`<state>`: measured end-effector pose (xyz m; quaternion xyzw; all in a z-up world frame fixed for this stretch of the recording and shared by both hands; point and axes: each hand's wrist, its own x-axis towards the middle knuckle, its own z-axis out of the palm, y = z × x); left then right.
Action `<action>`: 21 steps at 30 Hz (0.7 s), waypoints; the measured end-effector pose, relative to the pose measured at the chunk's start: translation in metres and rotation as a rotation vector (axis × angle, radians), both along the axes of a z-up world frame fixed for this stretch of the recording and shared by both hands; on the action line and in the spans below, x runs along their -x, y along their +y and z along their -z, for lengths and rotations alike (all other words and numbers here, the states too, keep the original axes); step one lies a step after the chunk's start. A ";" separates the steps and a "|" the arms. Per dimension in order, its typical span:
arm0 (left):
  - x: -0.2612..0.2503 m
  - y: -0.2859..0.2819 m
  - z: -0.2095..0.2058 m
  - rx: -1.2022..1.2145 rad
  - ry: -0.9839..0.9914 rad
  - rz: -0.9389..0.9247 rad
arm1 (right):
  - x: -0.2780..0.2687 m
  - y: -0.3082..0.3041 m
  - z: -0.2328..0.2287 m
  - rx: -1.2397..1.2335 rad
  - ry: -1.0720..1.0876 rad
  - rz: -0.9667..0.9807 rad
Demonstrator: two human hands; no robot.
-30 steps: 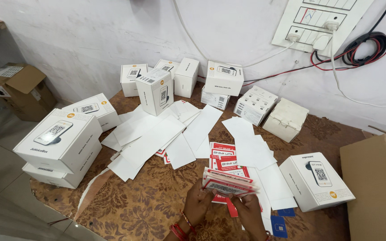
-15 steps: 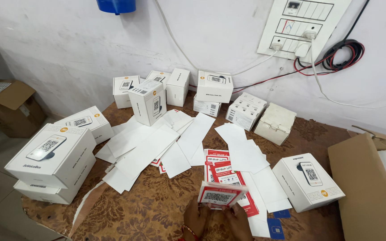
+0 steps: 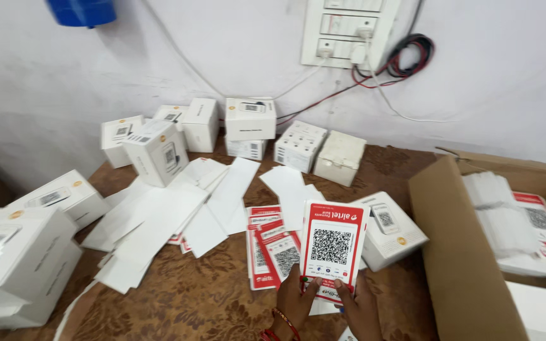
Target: The person sorts red and white cards with QR codes on a table, picking them up and placing them into a cardboard box. They also handle white envelopes and small blue cards, organizing them alongside the red cards.
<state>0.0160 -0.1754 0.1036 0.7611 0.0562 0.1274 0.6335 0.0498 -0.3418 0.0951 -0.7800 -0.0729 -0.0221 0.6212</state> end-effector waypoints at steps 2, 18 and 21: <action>-0.011 -0.039 -0.015 0.060 -0.090 0.139 | 0.005 -0.045 -0.023 -0.033 -0.086 0.056; -0.096 -0.337 -0.128 -0.142 -0.256 0.833 | -0.034 -0.515 -0.171 0.581 0.032 0.679; -0.129 -0.400 -0.111 -0.242 -0.232 0.865 | -0.096 -0.570 -0.146 0.644 -0.110 0.471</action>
